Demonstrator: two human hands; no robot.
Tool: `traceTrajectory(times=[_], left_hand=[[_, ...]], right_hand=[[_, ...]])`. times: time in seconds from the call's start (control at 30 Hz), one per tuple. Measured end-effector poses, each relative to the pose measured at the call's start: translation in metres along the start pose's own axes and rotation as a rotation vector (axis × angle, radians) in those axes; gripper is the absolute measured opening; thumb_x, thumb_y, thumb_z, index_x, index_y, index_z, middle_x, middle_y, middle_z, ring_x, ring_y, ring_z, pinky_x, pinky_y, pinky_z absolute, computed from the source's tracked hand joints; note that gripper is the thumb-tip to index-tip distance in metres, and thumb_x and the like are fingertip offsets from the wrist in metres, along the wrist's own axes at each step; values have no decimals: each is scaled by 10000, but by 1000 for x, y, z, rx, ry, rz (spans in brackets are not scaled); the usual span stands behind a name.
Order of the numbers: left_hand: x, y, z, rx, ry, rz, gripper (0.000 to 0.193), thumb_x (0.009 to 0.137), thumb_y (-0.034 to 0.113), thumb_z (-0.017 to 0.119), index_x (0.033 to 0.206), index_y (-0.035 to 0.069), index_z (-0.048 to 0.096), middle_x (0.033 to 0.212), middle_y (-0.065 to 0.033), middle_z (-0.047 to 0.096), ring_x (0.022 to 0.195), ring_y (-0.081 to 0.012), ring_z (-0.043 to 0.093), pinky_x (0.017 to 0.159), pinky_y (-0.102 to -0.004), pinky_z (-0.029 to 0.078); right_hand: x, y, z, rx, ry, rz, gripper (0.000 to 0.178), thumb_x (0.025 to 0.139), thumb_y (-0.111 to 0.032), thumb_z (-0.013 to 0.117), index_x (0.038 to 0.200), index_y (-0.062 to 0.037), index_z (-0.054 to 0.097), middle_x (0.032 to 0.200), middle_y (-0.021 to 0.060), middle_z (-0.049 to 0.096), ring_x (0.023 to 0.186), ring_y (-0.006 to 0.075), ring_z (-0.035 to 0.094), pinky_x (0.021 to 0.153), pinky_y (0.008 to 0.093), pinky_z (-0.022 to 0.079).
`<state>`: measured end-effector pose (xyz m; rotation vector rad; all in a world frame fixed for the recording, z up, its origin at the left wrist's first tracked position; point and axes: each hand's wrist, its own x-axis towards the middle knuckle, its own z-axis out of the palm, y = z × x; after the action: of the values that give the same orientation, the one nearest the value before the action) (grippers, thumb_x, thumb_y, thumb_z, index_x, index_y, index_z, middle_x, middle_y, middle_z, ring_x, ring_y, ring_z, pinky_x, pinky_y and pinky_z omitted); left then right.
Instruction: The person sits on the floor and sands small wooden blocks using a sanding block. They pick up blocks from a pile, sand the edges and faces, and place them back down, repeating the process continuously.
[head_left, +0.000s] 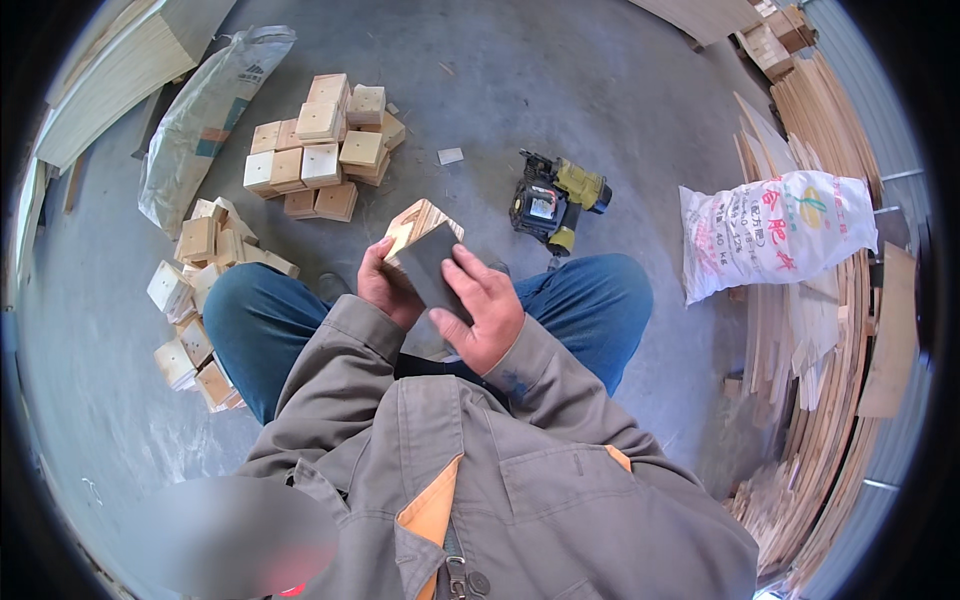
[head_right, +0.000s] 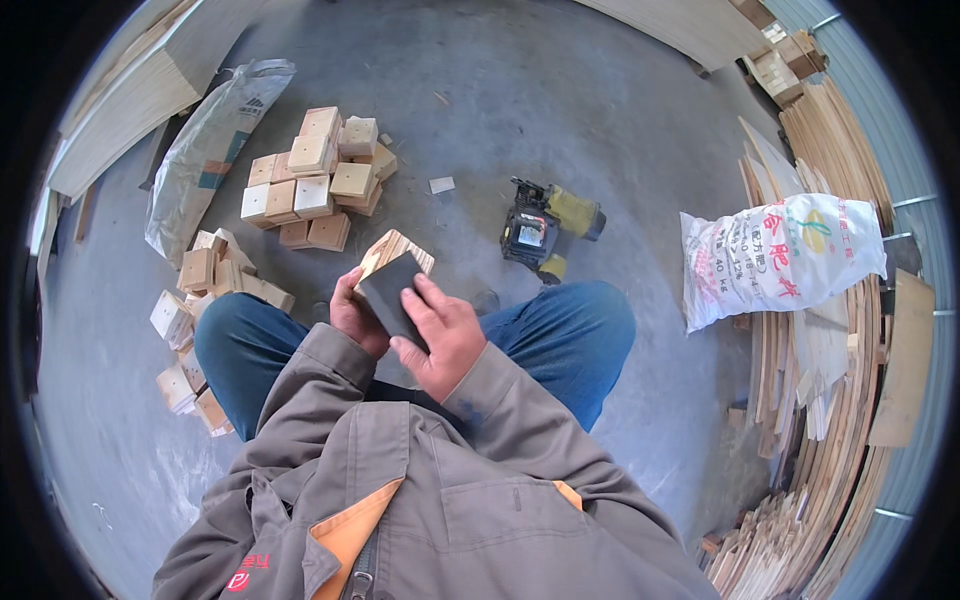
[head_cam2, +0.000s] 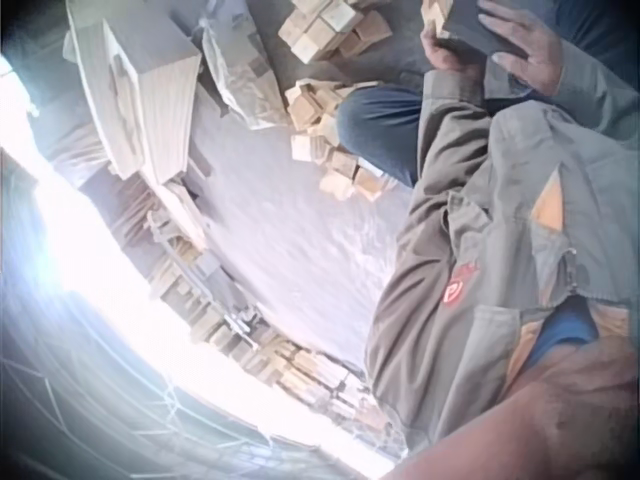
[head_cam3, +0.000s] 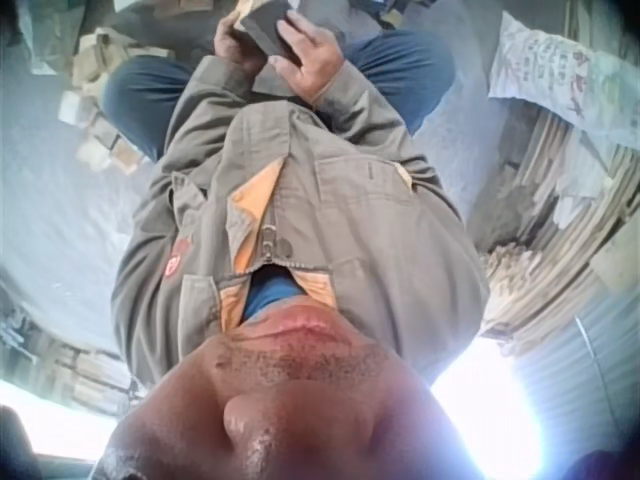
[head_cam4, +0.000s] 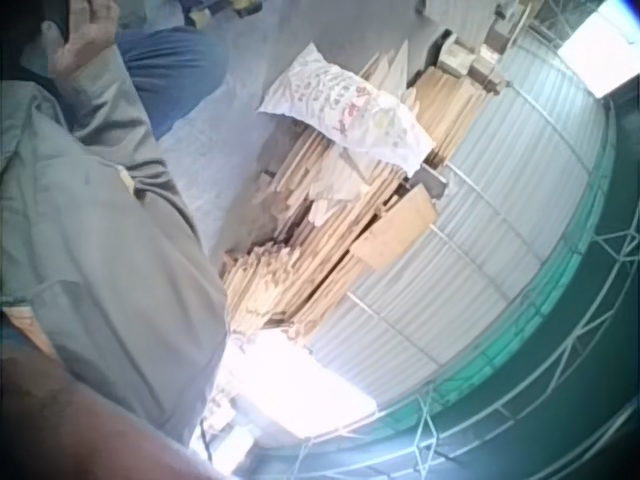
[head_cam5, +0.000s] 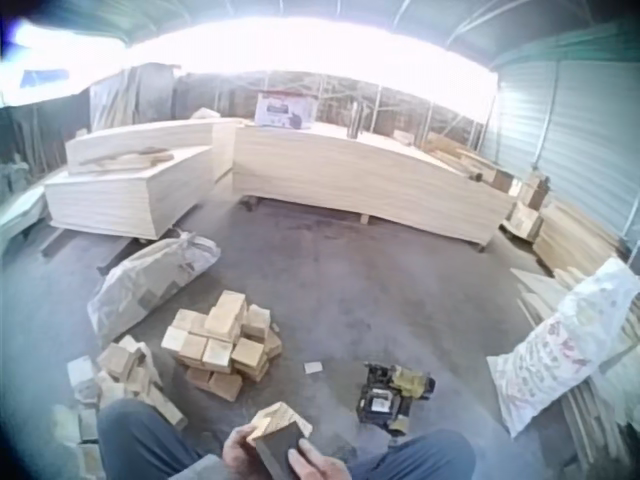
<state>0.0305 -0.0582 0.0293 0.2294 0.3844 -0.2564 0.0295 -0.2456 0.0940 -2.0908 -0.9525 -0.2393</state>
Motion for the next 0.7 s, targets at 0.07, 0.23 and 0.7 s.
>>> traceTrajectory(times=[0.07, 0.23, 0.7], left_hand=[[0, 0, -2, -9, 12, -6, 648, 914, 442, 496, 1433, 54, 527, 1385, -150, 618, 1282, -331, 587, 1144, -475, 417], [2, -4, -15, -3, 9, -71, 611, 910, 454, 547, 1418, 113, 551, 1369, -133, 620, 1247, -313, 604, 1053, -490, 480], [-13, 1, 13, 329, -84, -73, 825, 829, 538, 678, 1502, 124, 440, 1368, -133, 594, 1186, -322, 642, 899, -471, 583]], right_hand=[[0, 1, 4, -22, 15, -22, 599, 831, -207, 780, 1361, 0, 593, 1431, 266, 541, 1149, 404, 616, 993, 458, 485], [24, 35, 11, -51, 76, 52, 594, 844, -251, 762, 1363, -11, 600, 1440, 242, 546, 1189, 425, 592, 1036, 476, 470], [-8, 110, -3, 751, 293, 866, 482, 989, -194, 696, 1400, 30, 579, 1279, 120, 674, 1120, 153, 631, 987, 279, 493]])
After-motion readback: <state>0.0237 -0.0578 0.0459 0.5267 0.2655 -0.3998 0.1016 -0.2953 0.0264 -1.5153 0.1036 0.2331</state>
